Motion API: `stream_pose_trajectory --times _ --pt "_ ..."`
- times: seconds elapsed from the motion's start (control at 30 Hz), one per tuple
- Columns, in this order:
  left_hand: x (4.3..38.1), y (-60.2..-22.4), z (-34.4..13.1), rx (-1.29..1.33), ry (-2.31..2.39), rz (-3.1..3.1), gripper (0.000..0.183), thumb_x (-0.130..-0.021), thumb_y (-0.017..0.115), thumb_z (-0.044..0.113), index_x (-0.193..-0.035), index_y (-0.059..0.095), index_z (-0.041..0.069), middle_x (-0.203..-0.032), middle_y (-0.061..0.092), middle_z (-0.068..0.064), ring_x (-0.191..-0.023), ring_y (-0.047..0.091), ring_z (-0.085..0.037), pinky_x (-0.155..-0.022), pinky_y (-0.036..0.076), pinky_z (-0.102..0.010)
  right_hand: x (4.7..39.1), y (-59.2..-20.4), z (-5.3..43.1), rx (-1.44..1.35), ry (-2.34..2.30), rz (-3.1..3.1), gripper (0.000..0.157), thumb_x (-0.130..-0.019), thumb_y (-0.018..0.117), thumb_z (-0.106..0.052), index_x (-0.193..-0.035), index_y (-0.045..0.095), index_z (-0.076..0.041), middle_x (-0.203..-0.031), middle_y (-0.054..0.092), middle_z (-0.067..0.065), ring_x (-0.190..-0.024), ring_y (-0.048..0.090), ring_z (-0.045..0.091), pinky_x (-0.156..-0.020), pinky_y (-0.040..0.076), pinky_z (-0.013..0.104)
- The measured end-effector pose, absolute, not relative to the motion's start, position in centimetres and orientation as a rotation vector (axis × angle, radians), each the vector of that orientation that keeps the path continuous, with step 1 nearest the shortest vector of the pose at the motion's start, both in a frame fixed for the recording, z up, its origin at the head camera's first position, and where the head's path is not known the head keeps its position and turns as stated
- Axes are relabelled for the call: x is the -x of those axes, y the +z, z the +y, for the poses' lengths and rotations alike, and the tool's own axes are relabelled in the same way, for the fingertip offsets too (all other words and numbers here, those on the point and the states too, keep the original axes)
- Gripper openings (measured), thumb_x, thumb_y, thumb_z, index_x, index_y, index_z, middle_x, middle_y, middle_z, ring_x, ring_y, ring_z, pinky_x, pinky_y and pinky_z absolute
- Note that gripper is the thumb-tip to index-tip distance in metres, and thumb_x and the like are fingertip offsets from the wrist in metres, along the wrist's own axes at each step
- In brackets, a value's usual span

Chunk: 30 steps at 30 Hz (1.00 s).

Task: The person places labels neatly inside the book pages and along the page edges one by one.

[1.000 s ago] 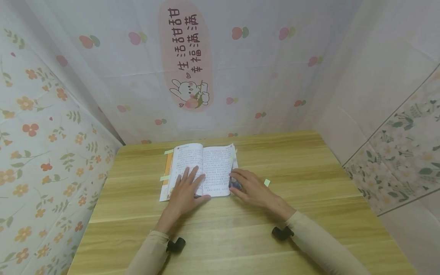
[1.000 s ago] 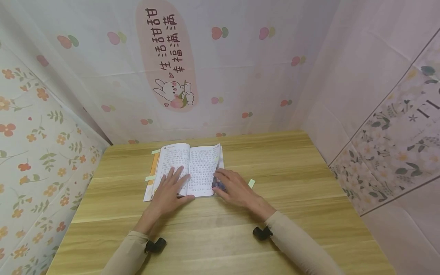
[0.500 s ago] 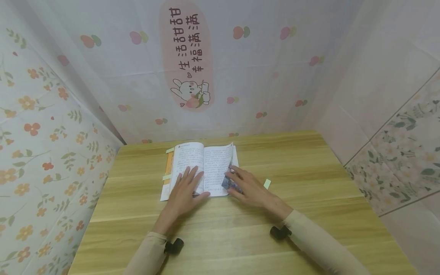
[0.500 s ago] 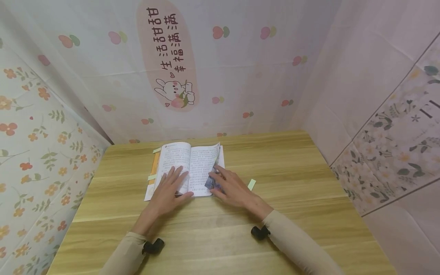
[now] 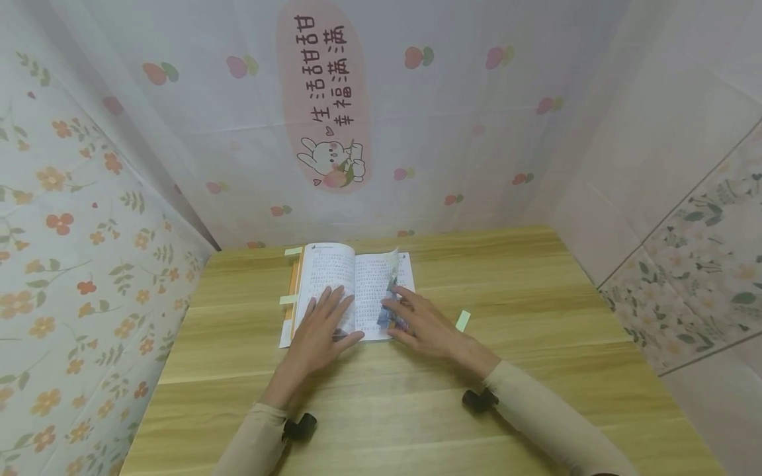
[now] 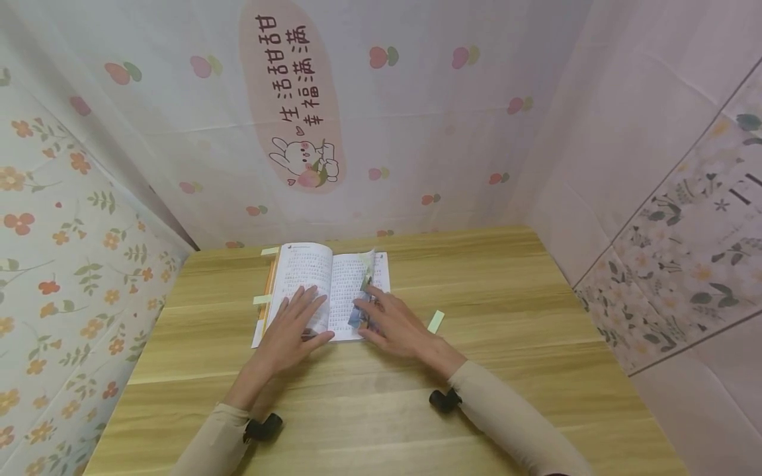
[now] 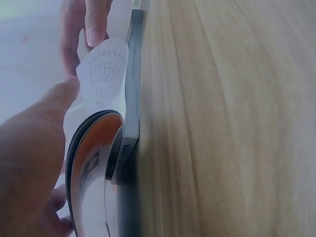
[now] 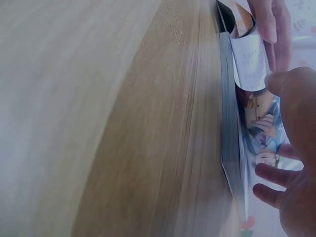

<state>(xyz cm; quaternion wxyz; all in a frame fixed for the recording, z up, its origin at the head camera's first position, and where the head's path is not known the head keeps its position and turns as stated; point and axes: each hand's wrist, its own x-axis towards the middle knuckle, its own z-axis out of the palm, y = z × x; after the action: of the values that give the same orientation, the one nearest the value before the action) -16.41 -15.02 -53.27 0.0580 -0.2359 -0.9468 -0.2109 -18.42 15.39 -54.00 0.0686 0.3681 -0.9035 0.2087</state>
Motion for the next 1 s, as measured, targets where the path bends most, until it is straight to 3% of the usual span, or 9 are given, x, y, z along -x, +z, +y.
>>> stream_pose_trajectory --times 0.63,1.0 --pt "15.9 -52.2 -15.5 0.831 -0.616 -2.742 0.085 -0.101 0.083 0.049 -0.170 0.049 0.012 -0.183 0.040 -0.019 -0.171 0.035 -0.047 -0.138 0.030 -0.073 19.1 -53.6 12.8 -1.205 0.554 -2.647 0.067 -0.109 0.074 -0.043 -0.166 0.055 -0.012 -0.176 0.046 0.024 -0.161 0.053 0.044 -0.129 0.050 0.062" --pt "15.7 -51.9 -15.8 0.844 -0.576 -2.742 0.087 -0.102 0.081 0.052 -0.171 0.048 0.011 -0.183 0.040 -0.019 -0.171 0.035 -0.047 -0.137 0.031 -0.073 19.3 -53.3 11.5 -1.269 0.504 -2.603 0.068 -0.109 0.075 -0.045 -0.165 0.056 -0.012 -0.172 0.050 0.025 -0.152 0.062 0.043 -0.124 0.055 0.061"
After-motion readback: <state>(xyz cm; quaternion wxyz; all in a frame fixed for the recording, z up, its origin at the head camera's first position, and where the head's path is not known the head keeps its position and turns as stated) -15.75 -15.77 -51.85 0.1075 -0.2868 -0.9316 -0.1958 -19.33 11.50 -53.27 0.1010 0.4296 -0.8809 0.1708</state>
